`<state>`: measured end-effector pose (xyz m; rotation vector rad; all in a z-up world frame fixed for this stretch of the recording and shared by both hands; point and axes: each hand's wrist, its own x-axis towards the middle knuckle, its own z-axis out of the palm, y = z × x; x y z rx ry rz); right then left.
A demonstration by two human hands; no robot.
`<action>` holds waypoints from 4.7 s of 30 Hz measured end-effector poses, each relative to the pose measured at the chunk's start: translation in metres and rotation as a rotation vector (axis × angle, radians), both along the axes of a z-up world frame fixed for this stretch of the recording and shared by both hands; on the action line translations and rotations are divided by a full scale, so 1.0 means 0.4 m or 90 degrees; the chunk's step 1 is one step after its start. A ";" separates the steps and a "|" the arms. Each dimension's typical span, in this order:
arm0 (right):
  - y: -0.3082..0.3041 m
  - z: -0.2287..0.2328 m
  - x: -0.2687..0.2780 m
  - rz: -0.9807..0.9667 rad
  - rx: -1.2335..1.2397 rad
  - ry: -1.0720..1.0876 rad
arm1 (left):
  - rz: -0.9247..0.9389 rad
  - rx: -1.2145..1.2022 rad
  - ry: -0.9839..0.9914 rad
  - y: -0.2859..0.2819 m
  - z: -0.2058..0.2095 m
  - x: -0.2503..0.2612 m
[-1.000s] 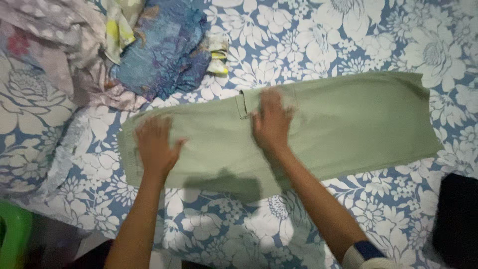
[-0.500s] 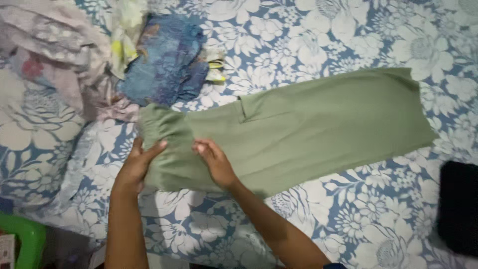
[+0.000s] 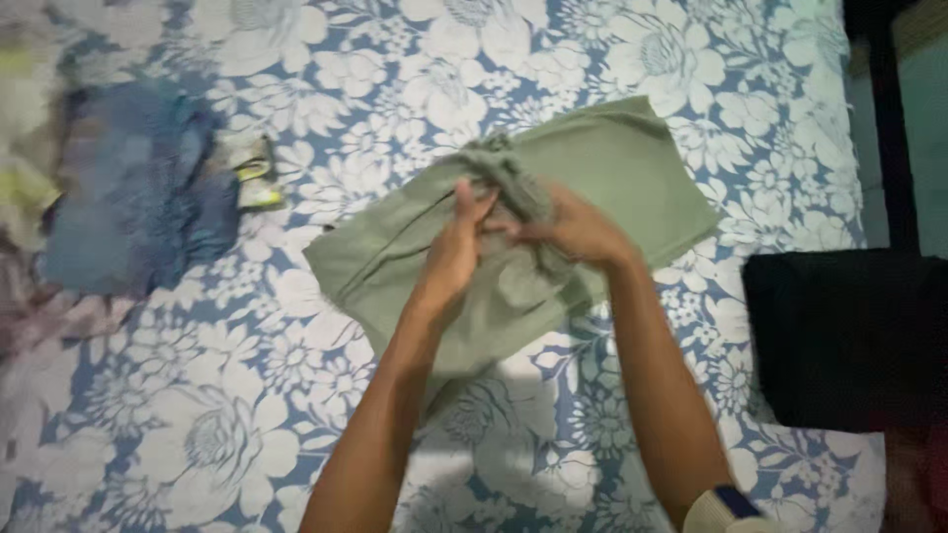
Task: The person folds a pair of green pants and a patterned garment on a bed by laying them flat, folding the legs and sleeves inward, and smoothing the fabric.
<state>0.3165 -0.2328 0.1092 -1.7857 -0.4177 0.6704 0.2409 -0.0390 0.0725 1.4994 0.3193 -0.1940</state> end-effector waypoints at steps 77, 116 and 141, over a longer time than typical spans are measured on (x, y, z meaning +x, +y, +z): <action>-0.284 -0.225 -0.117 -0.556 -0.359 -0.198 | -0.374 0.777 -0.316 -0.062 -0.257 0.240; -0.212 -0.222 -0.610 -0.501 -0.581 -0.064 | -0.248 0.682 -0.038 0.009 -0.114 -0.392; -0.275 -0.204 -0.913 -0.479 -0.453 -0.086 | -0.410 0.642 -0.243 0.229 -0.206 -0.636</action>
